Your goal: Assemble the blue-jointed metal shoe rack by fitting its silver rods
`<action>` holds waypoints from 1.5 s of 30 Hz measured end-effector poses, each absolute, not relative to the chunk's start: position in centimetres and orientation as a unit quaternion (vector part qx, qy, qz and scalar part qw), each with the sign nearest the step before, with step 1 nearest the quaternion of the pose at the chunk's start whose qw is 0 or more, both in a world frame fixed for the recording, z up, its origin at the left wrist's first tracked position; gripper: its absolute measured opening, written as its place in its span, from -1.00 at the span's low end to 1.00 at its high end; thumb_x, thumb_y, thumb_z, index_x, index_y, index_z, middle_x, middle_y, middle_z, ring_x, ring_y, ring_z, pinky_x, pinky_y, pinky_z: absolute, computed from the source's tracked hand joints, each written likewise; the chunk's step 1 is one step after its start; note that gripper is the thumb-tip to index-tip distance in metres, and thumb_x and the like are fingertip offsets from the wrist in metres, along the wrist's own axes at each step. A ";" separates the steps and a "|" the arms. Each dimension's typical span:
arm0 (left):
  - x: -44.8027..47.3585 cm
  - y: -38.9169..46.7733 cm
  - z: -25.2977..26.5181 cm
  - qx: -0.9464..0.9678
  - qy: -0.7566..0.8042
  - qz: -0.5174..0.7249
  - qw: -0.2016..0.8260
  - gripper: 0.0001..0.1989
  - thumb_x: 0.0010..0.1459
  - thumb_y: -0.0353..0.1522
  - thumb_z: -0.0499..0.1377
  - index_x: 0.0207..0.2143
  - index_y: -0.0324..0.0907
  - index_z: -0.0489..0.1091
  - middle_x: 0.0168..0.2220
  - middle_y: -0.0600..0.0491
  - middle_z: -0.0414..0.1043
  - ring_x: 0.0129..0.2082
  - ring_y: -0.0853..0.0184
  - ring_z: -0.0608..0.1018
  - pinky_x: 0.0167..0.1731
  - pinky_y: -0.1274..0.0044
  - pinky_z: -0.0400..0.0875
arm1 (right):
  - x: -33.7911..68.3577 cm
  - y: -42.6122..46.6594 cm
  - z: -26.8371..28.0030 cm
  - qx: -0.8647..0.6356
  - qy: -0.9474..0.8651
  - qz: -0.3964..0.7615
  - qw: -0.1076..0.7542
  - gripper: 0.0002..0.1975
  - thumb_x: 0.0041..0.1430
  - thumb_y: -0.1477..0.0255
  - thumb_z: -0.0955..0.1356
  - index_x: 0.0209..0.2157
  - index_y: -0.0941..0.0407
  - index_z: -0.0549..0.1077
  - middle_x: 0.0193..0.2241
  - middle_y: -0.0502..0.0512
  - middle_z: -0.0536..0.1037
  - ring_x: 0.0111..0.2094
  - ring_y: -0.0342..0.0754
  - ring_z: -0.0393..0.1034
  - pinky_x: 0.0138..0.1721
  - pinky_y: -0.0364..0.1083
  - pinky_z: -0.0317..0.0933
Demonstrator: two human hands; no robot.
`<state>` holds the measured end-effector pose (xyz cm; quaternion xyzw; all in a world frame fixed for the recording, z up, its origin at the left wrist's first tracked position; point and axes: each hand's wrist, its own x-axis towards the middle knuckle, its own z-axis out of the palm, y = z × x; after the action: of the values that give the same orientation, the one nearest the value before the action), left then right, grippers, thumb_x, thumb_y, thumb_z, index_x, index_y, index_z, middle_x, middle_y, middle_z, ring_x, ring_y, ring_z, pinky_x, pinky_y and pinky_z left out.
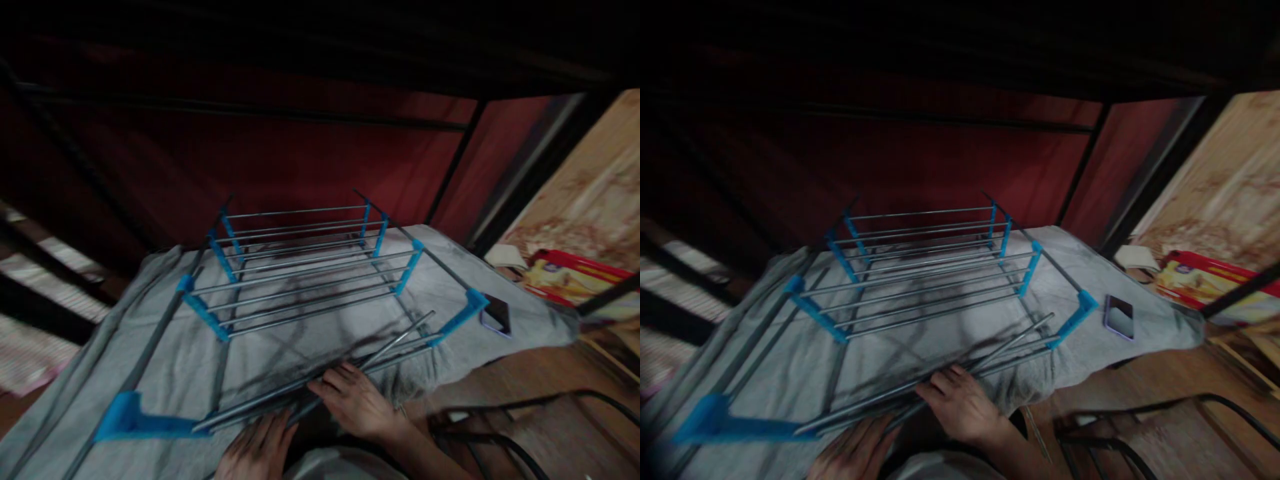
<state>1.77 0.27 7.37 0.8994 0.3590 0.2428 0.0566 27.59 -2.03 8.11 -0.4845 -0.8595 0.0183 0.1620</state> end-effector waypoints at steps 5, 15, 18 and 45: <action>2.0 -2.2 12.7 0.885 0.356 0.297 -0.043 -0.71 0.30 -0.46 0.10 0.00 -0.07 0.49 -0.12 0.01 0.61 -0.12 0.26 0.62 0.05 0.42 0.41 | 26.2 -0.9 9.5 -0.430 -0.893 0.006 0.133 -0.42 0.22 0.64 0.32 0.23 -0.02 0.29 -0.15 -0.01 0.50 -0.12 -0.09 0.40 -0.03 -0.07 0.30; -3.7 -1.6 14.5 0.452 0.616 0.630 0.138 -0.69 0.32 -0.19 0.15 0.03 -0.11 0.43 -0.03 -0.04 0.47 0.00 0.21 0.50 0.06 0.40 0.34 | 27.1 2.4 11.3 -0.401 -0.891 -0.085 0.194 -0.41 0.32 0.63 0.22 0.34 0.08 0.18 -0.30 0.04 0.49 -0.33 -0.12 0.42 -0.25 -0.09 0.33; -3.2 0.4 14.3 0.397 0.593 0.649 0.264 -0.60 0.32 -0.08 0.11 0.02 -0.14 0.44 -0.04 -0.04 0.51 0.00 0.22 0.51 0.09 0.41 0.31 | 25.8 2.6 12.7 -0.399 -0.891 -0.095 0.197 -0.42 0.34 0.60 0.23 0.36 0.07 0.16 -0.32 0.03 0.47 -0.36 -0.11 0.40 -0.27 -0.07 0.31; -3.4 2.9 14.0 0.374 0.523 0.690 0.333 -0.34 0.29 0.12 -0.05 0.09 -0.21 0.37 -0.12 -0.09 0.52 -0.10 0.20 0.55 -0.03 0.38 0.42 | 22.5 3.0 15.8 -0.395 -0.902 -0.075 0.156 -0.26 0.20 0.71 0.24 0.38 0.03 0.11 -0.24 0.06 0.50 -0.27 -0.05 0.39 -0.25 -0.04 0.24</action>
<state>-3.40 2.93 14.00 0.3739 0.5227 0.6901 0.3329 22.52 3.01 15.77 -0.3946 -0.9024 -0.0754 0.1555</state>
